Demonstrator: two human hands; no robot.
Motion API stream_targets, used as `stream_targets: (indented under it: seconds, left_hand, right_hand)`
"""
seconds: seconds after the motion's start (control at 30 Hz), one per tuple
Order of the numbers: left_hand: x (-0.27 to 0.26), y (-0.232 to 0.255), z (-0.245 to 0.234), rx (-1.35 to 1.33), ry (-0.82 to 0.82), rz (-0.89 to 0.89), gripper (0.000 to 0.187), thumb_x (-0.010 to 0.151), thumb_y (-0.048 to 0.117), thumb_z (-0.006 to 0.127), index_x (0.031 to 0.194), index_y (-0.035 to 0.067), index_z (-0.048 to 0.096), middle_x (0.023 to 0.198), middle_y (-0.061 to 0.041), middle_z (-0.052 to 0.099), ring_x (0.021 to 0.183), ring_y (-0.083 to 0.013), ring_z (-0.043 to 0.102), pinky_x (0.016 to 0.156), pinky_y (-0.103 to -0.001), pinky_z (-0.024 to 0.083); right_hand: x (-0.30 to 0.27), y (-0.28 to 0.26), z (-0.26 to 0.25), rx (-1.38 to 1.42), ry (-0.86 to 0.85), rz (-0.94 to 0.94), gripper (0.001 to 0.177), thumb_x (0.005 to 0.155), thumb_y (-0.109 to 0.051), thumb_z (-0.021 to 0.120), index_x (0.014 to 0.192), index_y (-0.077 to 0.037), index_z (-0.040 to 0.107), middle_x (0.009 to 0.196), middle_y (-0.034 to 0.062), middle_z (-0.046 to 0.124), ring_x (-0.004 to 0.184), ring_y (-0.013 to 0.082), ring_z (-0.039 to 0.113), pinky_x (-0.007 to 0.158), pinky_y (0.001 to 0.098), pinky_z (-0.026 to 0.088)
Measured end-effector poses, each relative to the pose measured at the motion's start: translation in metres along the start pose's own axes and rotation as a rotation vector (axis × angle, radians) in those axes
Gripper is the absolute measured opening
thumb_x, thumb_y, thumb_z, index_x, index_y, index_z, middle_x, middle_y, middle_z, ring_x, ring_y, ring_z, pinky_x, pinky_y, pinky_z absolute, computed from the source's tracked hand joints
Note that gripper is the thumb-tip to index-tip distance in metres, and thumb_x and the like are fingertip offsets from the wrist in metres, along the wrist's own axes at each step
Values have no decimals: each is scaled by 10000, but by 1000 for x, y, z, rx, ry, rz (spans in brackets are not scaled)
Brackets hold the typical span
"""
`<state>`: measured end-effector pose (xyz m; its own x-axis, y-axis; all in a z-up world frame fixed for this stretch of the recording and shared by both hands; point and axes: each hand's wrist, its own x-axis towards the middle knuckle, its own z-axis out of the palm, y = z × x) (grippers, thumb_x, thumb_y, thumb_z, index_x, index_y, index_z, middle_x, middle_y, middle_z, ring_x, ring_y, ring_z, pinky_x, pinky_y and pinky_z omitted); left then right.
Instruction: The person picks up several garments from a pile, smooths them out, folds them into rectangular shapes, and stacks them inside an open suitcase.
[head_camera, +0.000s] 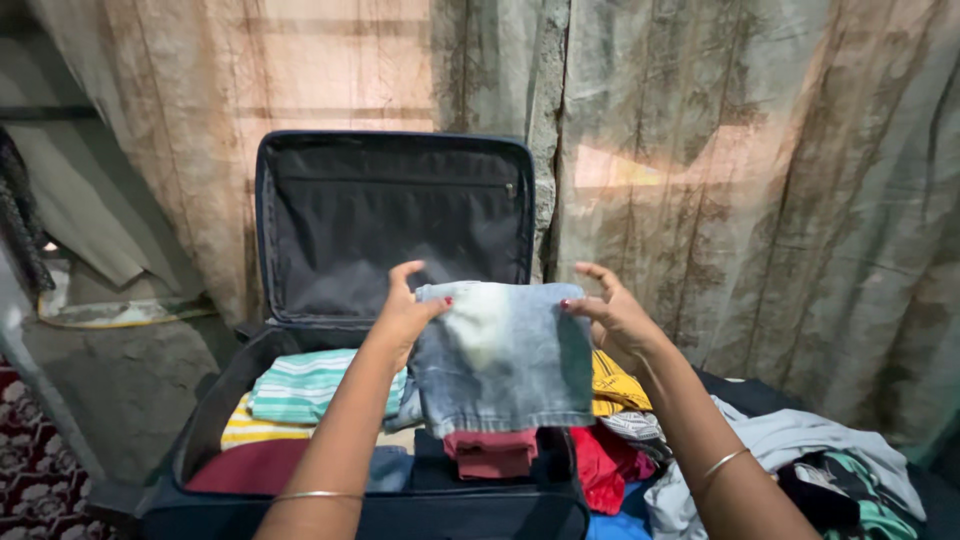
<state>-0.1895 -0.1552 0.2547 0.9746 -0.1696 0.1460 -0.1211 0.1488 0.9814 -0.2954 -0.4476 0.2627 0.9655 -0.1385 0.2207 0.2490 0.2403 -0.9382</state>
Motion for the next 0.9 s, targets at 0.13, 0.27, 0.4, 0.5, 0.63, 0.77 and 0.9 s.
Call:
stream_targets:
  seconds: [0.13, 0.27, 0.4, 0.5, 0.63, 0.77, 0.9]
  left_hand:
    - [7, -10, 0, 391, -354, 439, 855, 630, -59, 793, 1405, 140, 493, 1266, -164, 632, 1144, -279, 629, 943, -386, 518]
    - [19, -28, 3, 973, -185, 725, 737, 702, 51, 824, 1375, 97, 528, 1205, -224, 665, 1189, -404, 592, 993, -455, 484]
    - [10, -8, 4, 1130, -91, 531, 477, 756, 161, 813, 1216, 150, 685, 1139, -170, 726, 1140, -366, 661, 979, -452, 515]
    - [-1, 12, -4, 1212, 69, 602, 344, 733, 274, 875, 1054, 197, 778, 1069, -122, 723, 1064, -317, 655, 886, -468, 499]
    - [0, 19, 3, 6, -322, 190, 307, 863, 254, 774, 1089, 49, 742, 1002, -97, 738, 841, -179, 692, 776, -392, 536]
    - [0, -4, 38, -325, -193, 72, 290, 959, 309, 672, 1113, 68, 714, 1039, -55, 743, 898, -159, 683, 808, -350, 549]
    - [8, -21, 31, -318, -231, -179, 290, 968, 300, 658, 1086, 41, 707, 1012, -90, 748, 863, -214, 710, 783, -396, 563]
  right_hand:
    - [15, 23, -9, -288, -47, -67, 866, 705, 108, 800, 1467, -122, 459, 1193, 65, 647, 1047, 205, 661, 854, 353, 574]
    - [25, 37, -17, -881, 20, -240, 606, 642, -27, 812, 1234, -61, 688, 1056, 124, 748, 944, 234, 725, 826, 369, 582]
    - [21, 17, -21, -1334, 256, -419, 476, 657, -233, 849, 1084, -36, 776, 941, 200, 756, 861, 280, 718, 789, 377, 556]
    - [14, -16, -28, -1171, 169, -461, 387, 743, -234, 802, 1056, -8, 778, 903, 146, 797, 813, 209, 768, 763, 348, 596]
    - [14, -19, -31, -322, 103, -318, 376, 867, -221, 721, 1168, 3, 718, 1006, 88, 766, 851, 185, 718, 781, 352, 583]
    - [14, 15, -24, -296, 139, -59, 406, 956, -338, 672, 1242, -50, 677, 1121, 58, 726, 960, 149, 687, 839, 320, 559]
    - [1, 8, -26, -79, 96, 98, 444, 948, -346, 676, 1250, -21, 665, 1142, 143, 695, 985, 250, 654, 831, 388, 553]
